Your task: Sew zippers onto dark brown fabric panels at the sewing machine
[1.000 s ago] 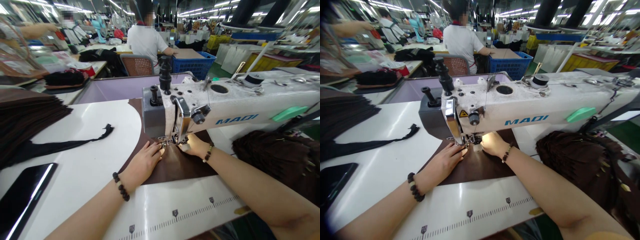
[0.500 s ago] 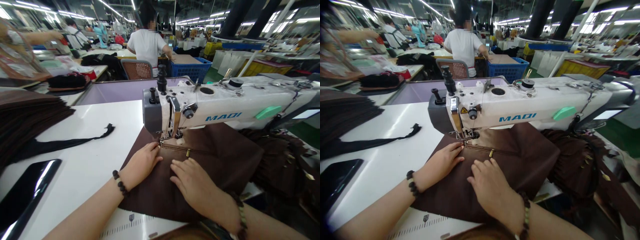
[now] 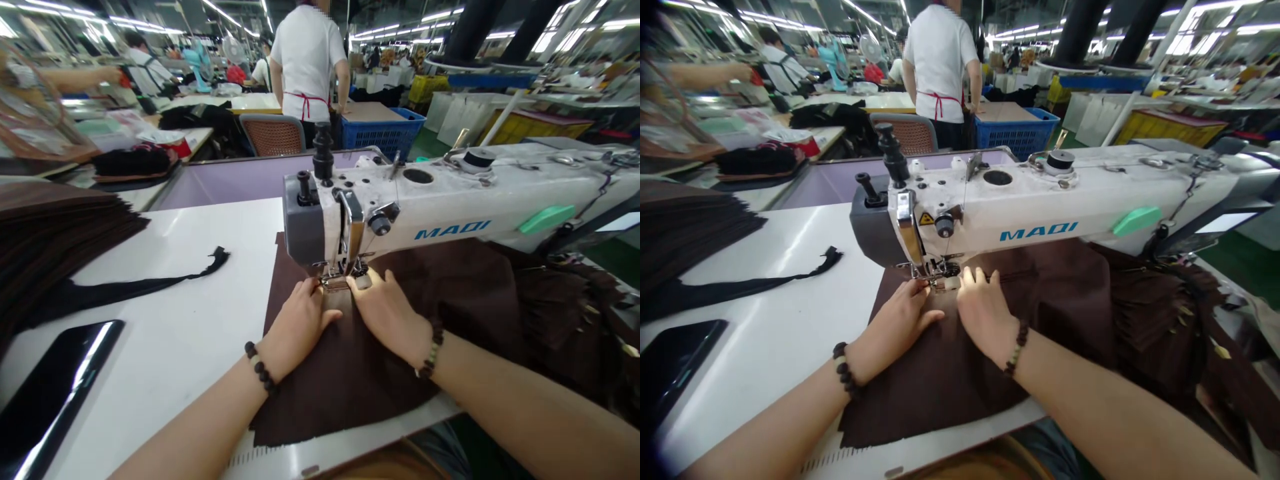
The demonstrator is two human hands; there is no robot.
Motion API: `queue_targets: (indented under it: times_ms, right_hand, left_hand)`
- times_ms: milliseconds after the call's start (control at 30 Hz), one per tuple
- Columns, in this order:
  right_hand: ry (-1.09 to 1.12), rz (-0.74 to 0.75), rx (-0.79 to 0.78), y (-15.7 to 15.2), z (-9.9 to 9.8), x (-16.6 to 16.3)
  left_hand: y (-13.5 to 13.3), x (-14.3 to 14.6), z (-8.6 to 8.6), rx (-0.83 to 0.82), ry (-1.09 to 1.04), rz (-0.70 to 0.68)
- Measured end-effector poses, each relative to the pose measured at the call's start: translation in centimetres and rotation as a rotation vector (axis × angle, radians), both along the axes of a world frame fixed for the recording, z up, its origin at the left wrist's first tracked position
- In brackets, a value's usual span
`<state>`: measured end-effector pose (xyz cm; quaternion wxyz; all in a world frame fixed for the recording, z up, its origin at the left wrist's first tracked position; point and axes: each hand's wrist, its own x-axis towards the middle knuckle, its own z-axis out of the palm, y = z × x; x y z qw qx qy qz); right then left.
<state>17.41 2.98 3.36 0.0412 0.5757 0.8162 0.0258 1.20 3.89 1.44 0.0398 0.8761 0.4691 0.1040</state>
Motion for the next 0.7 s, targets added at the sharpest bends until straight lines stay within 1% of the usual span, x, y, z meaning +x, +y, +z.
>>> queue_targets:
  times_ms: [67,100,200,333,500,700]
  right_hand:
    - [0.085,-0.061,0.047,-0.7,-1.3,-1.4]
    - [0.147,-0.063,0.065,-1.0,-2.0,-1.6]
    - [0.299,0.000,0.049,-1.0,-3.0,-1.0]
    - [0.354,0.106,-0.031,-0.2,-2.7,0.6]
    - [0.347,0.114,-0.035,0.1,-2.2,0.6]
    - [0.330,0.169,-0.029,0.1,-2.4,0.7]
  left_hand:
    - [0.3,-0.3,-0.3,0.016,0.000,0.012]
    - [0.3,-0.4,-0.4,0.027,0.001,0.015]
    - [0.1,-0.7,-0.8,0.055,-0.018,0.009]
    - [-0.4,-0.8,-1.3,0.060,-0.072,0.009]
    - [-0.3,-0.8,-1.4,0.037,-0.060,-0.010]
    - [0.2,-0.8,-1.1,0.002,-0.096,-0.030]
